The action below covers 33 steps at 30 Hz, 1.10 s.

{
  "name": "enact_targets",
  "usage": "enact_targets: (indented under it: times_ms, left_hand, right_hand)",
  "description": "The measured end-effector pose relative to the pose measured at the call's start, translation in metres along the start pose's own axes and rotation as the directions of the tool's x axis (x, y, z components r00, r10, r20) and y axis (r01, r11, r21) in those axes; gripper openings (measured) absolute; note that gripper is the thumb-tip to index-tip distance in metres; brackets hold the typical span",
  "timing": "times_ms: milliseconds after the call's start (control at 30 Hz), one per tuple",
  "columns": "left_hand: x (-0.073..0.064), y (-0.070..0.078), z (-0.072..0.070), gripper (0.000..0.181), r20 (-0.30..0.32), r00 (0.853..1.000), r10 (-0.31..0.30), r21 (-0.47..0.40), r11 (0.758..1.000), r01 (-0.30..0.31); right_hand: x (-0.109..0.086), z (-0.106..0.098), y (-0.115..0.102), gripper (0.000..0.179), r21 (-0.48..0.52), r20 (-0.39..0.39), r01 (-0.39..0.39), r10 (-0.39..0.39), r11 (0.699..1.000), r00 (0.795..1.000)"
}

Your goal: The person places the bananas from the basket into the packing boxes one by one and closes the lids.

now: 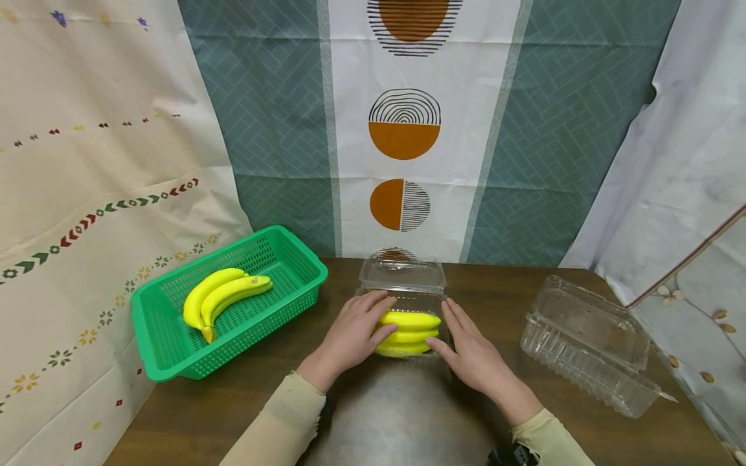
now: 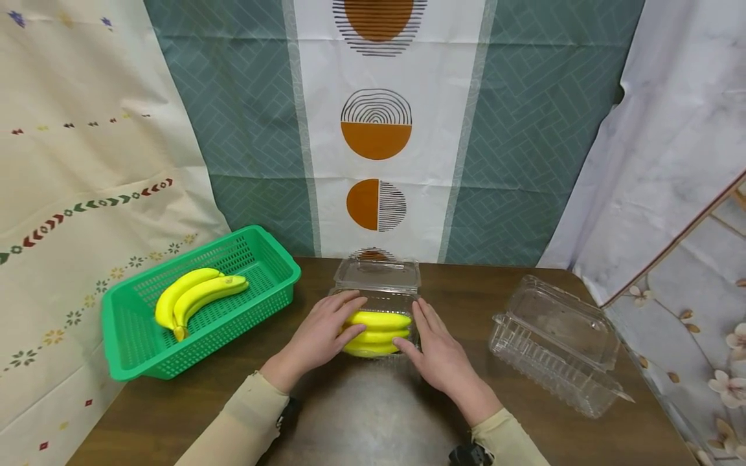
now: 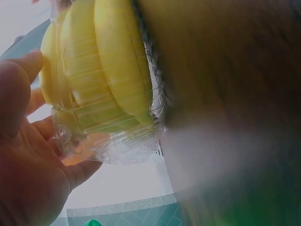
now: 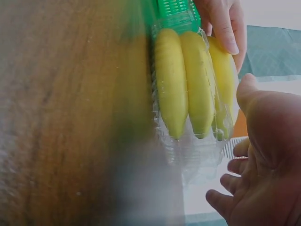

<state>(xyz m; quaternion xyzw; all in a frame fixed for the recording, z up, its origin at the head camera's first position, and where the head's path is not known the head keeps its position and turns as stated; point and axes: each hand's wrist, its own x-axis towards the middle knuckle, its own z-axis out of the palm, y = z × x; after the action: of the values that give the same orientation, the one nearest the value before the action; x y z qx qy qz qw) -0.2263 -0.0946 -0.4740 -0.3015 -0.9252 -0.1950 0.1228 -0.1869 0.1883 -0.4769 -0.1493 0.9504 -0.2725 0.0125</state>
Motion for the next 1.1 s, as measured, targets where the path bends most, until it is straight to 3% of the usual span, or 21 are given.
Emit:
enact_targets:
  times_ms: [233, 467, 833, 1100]
  left_hand:
    - [0.001, 0.000, -0.003, 0.058, -0.026, 0.999, -0.038, -0.021, 0.999, 0.038]
    - [0.002, 0.002, -0.007, 0.056, -0.056, 0.991, -0.123, -0.034, 0.992, 0.122]
    - [0.010, -0.006, -0.011, 0.057, -0.044, 0.974, -0.223, -0.051, 0.974, 0.221]
    - [0.015, -0.014, -0.017, 0.058, -0.064, 0.968, -0.242, -0.082, 0.968, 0.236]
  right_hand:
    - [0.005, -0.004, -0.002, 0.094, -0.001, -0.024, 0.004, -0.004, 1.000, 1.000]
    - [0.010, -0.009, 0.000, 0.093, -0.006, -0.030, 0.010, -0.011, 1.000, 0.999]
    - [0.022, -0.015, 0.003, 0.093, -0.004, -0.029, 0.006, -0.006, 1.000, 1.000]
    - [0.032, -0.019, 0.006, 0.090, -0.009, -0.028, -0.017, 0.016, 1.000, 0.999]
